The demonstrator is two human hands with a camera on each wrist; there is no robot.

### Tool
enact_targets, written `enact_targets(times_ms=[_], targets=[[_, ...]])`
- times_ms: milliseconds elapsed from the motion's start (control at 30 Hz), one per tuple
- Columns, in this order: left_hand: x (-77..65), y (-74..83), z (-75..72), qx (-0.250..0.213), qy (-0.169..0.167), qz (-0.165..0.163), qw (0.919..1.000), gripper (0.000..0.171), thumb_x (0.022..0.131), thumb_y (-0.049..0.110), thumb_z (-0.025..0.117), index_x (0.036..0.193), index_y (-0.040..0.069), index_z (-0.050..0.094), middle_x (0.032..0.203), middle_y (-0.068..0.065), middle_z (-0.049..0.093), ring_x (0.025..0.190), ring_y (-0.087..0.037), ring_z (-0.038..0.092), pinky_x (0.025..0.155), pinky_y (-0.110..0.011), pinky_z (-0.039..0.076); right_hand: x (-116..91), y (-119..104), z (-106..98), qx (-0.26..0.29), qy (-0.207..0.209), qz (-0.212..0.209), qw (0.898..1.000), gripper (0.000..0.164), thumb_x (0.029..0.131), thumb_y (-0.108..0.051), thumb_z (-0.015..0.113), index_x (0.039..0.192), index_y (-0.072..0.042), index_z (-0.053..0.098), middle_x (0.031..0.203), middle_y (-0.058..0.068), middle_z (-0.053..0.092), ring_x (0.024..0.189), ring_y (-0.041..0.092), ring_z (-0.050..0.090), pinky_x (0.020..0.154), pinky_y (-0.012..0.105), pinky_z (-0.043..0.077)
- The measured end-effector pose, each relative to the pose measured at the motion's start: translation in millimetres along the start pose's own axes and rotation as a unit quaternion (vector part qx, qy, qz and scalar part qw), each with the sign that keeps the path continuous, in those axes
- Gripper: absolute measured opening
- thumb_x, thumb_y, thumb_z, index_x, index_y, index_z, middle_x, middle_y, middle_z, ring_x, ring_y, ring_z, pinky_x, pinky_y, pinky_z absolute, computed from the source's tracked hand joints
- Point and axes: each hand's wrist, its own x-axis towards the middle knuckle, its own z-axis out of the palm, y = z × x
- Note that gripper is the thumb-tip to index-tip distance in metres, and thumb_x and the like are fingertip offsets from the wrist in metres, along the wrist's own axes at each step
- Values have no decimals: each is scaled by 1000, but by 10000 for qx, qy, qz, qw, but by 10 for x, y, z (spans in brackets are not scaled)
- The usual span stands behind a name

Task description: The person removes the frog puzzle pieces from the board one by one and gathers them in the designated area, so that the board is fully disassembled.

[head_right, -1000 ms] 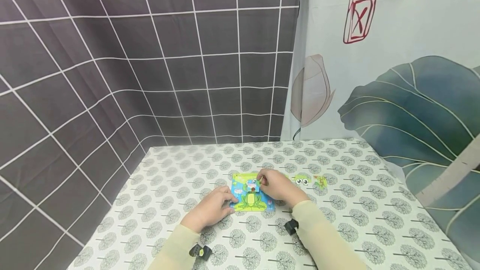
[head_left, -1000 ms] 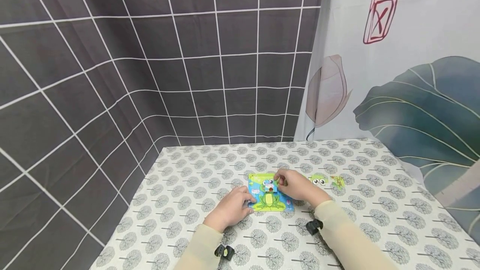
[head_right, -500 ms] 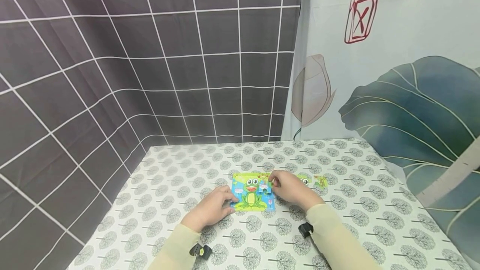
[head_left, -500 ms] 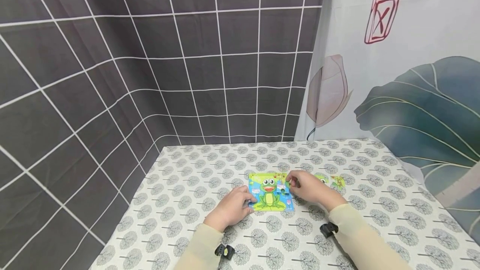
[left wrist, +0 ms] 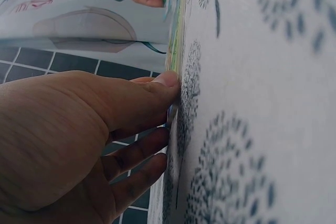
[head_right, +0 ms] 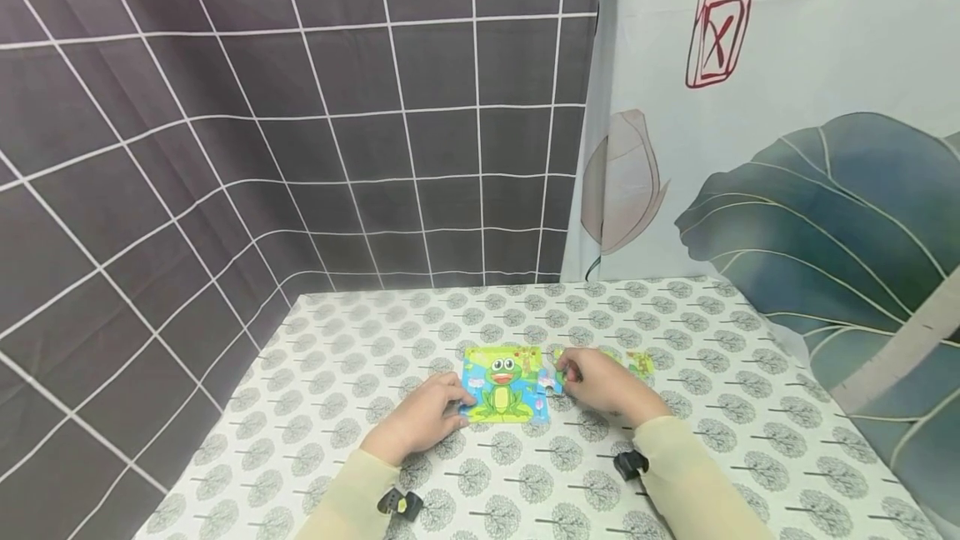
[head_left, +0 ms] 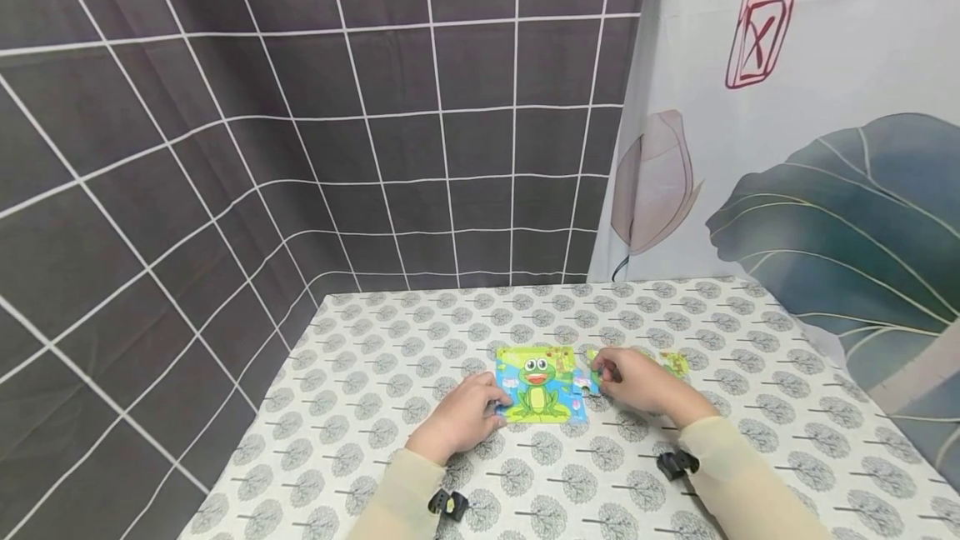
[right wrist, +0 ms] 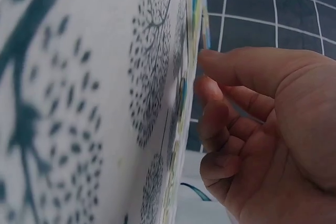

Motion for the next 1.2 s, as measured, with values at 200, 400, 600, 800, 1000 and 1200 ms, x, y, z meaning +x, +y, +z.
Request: enact_targets(times_ms=[200, 400, 600, 800, 1000, 1200], targets=[[-14, 3, -1, -90, -38, -44, 9999, 30, 90, 25, 82, 120, 23, 78, 98, 15, 55, 90, -4, 49, 80, -24, 50, -70, 64, -46, 128, -188, -96, 9997, 21, 90, -1, 75, 108, -11, 68, 81, -2, 57, 72, 14, 54, 65, 27, 52], [-6, -17, 12, -128, -44, -34, 9999, 31, 90, 25, 82, 120, 23, 78, 98, 15, 55, 89, -3, 49, 80, -24, 50, -97, 124, -72, 181, -280, -168, 9993, 21, 89, 1, 74, 107, -8, 69, 79, -2, 57, 69, 13, 53, 60, 26, 51], [5, -34, 19, -89, -53, -26, 9999, 31, 91, 25, 82, 121, 24, 77, 98, 14, 55, 90, -4, 49, 80, -24, 50, -94, 163, -70, 168, -280, -147, 9994, 20, 90, 1, 75, 106, -9, 69, 79, -3, 57, 69, 13, 52, 61, 26, 50], [7, -32, 16, -103, -64, -35, 9999, 31, 91, 25, 82, 121, 24, 77, 98, 14, 55, 89, -4, 49, 80, -23, 50, -89, 173, -66, 20, -192, 23, 9998, 20, 89, -1, 75, 105, -12, 69, 78, -3, 56, 70, 14, 52, 61, 27, 48], [-3, -17, 2, -169, -79, -96, 9998, 31, 91, 25, 82, 121, 24, 78, 99, 14, 56, 90, -4, 49, 81, -24, 50, -87, 166, -60, -71, -114, 166, 9998, 21, 87, -1, 78, 101, -14, 70, 77, -3, 56, 71, 14, 53, 65, 28, 47], [-8, -7, -7, -170, -77, -92, 9998, 31, 91, 25, 82, 121, 24, 77, 99, 14, 56, 90, -4, 49, 80, -23, 50, -94, 149, -74, -24, -150, 227, 9996, 23, 86, -1, 79, 102, -14, 70, 78, -3, 56, 70, 14, 52, 65, 29, 47]])
